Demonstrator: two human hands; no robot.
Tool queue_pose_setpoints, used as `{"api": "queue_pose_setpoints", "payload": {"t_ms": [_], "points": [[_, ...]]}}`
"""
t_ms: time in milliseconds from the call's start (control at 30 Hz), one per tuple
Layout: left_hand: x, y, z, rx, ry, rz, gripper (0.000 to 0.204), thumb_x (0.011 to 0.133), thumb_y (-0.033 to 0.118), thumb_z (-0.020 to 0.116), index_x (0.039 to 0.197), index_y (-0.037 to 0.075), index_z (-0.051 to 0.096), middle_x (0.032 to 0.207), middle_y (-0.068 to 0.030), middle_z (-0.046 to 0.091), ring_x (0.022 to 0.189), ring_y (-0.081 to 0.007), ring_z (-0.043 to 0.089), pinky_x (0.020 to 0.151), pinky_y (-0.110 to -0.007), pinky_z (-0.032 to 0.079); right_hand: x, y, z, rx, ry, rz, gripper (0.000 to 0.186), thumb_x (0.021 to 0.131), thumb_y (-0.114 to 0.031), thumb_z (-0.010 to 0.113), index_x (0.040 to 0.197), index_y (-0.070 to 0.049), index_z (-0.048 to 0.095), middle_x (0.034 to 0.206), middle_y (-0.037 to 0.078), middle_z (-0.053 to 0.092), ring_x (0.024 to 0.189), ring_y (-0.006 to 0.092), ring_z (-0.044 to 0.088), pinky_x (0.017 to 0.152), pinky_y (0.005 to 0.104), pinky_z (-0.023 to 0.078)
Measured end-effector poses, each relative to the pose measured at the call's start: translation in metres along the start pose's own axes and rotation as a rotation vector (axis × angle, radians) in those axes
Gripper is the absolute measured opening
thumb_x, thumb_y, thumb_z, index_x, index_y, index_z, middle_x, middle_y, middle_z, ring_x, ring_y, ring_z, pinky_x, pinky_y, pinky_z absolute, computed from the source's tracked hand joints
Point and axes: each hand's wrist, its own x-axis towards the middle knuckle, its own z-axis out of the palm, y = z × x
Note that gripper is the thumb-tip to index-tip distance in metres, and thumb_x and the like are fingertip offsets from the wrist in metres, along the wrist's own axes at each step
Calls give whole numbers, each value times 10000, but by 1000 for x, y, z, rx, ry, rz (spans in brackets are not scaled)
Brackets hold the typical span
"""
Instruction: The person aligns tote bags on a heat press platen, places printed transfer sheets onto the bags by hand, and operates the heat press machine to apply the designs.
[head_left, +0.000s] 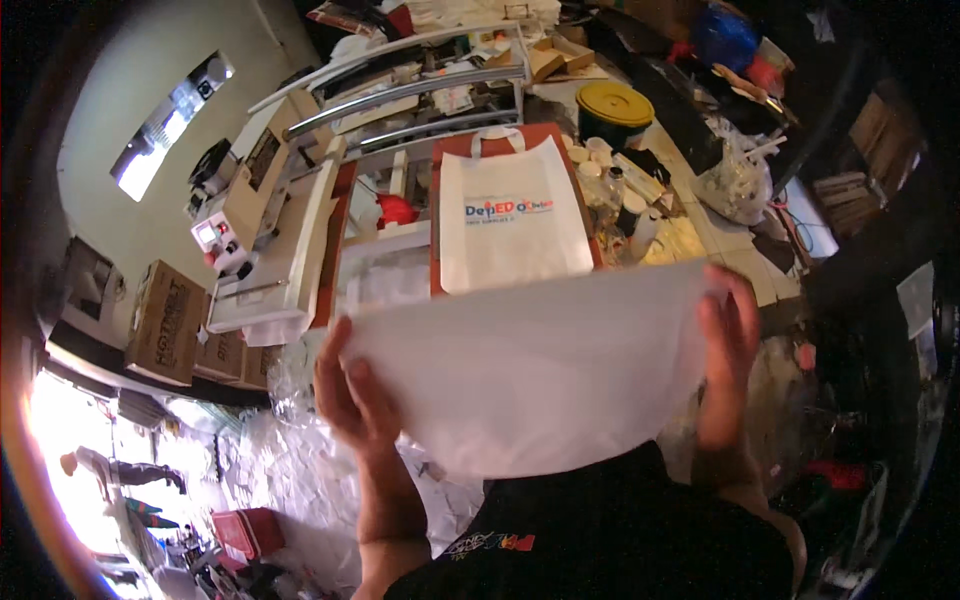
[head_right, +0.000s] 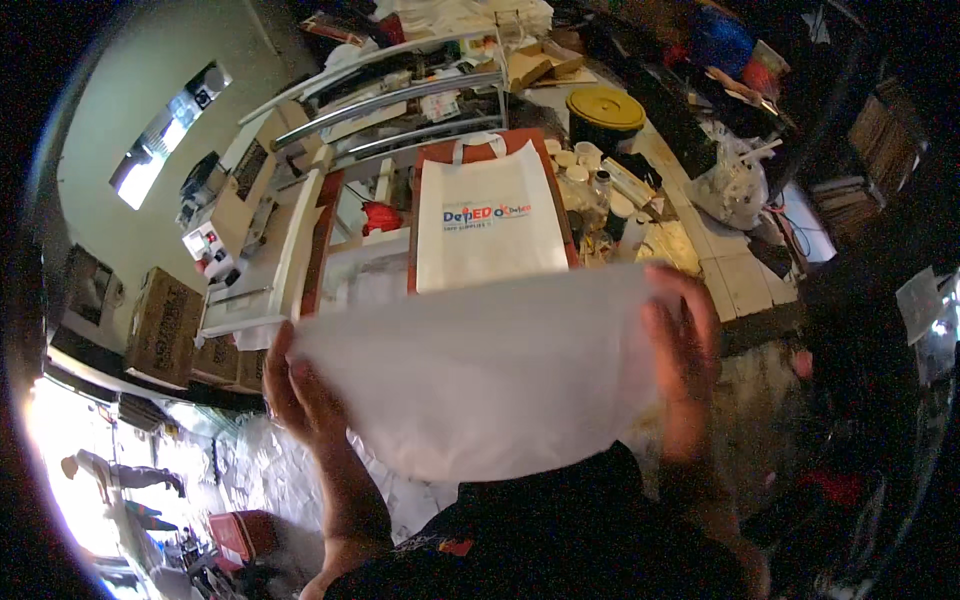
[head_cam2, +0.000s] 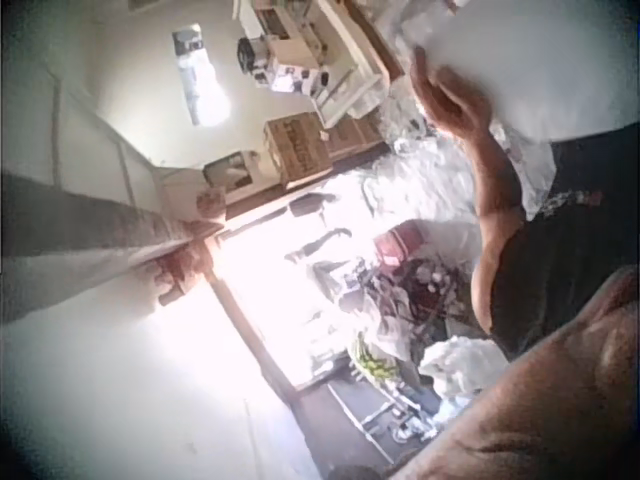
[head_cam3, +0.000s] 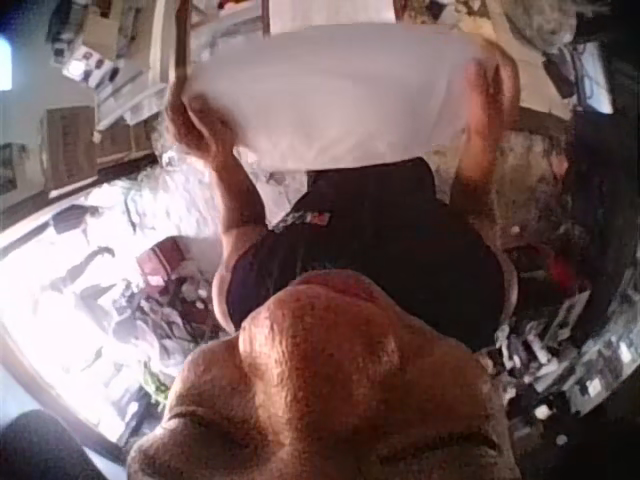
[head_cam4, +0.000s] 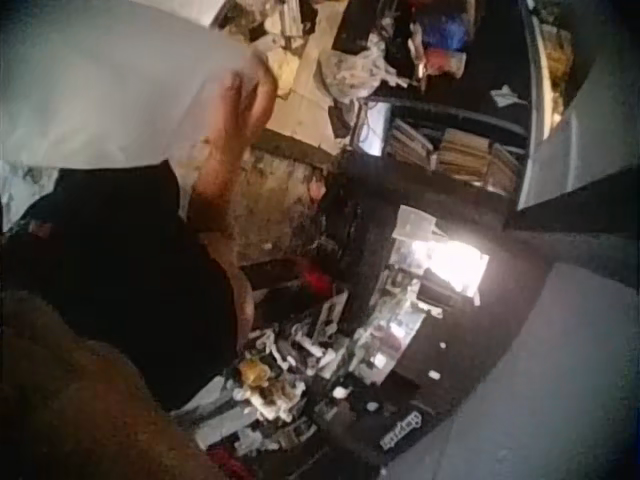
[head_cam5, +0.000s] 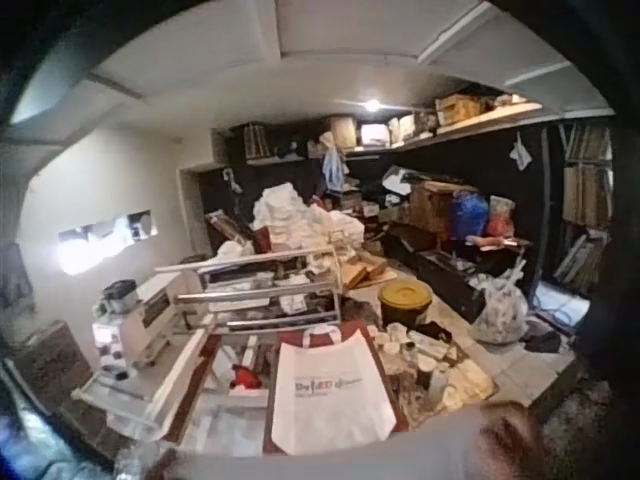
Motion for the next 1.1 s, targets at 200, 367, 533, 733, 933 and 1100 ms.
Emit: {"api": "queue_pose_setpoints", "payload": {"t_ms": [200, 367, 533, 733, 933, 1100], "points": [[141, -142, 130, 168, -301, 11, 371, 1005, 248, 559, 1305, 35, 608, 1246, -259, 638, 1188, -399, 616, 986, -429, 486, 193, 117, 82, -272, -17, 85, 299, 955, -298, 658, 1143, -67, 687, 1091, 72, 713, 1019, 195, 654, 921, 334, 495], [245, -61, 88, 183, 216, 145, 451, 999, 333, 594, 1303, 2, 560, 1105, -217, 646, 1017, -364, 651, 930, -431, 507, 262, -12, 76, -89, 381, -863, 276, 986, -276, 660, 1130, -40, 659, 1037, 62, 700, 937, 152, 640, 840, 295, 505], [253, -140, 99, 467, 238, 453, 329, 964, 284, 586, 1223, 83, 615, 1094, -115, 640, 996, -293, 630, 911, -448, 505, 272, 16, 101, -182, 546, -891, 245, 992, -211, 648, 1158, -31, 648, 1056, 75, 701, 954, 166, 652, 848, 317, 517], [49, -335, 248, 543, -842, -51, 322, 972, 280, 513, 1243, 154, 632, 1122, -217, 664, 1051, -417, 640, 884, -538, 523, 190, 329, 148, -740, -391, 102, 335, 919, -99, 567, 1243, -67, 647, 992, 247, 660, 945, 436, 647, 839, 506, 529], [-27, -328, 234, 511, -724, -214, 407, 982, 326, 539, 1353, 164, 575, 1065, -177, 658, 963, -391, 654, 838, -508, 531, 128, 373, 143, -810, -298, 4, 308, 934, -132, 587, 1229, -76, 656, 982, 226, 627, 915, 428, 641, 803, 503, 533], [-25, -314, 240, 579, -769, -223, 421, 975, 308, 560, 1372, 169, 560, 1063, -170, 641, 888, -383, 661, 763, -493, 542, 118, 376, 133, -800, -242, -91, 280, 912, -103, 622, 1189, -80, 661, 931, 211, 605, 860, 421, 628, 757, 503, 526]]}}
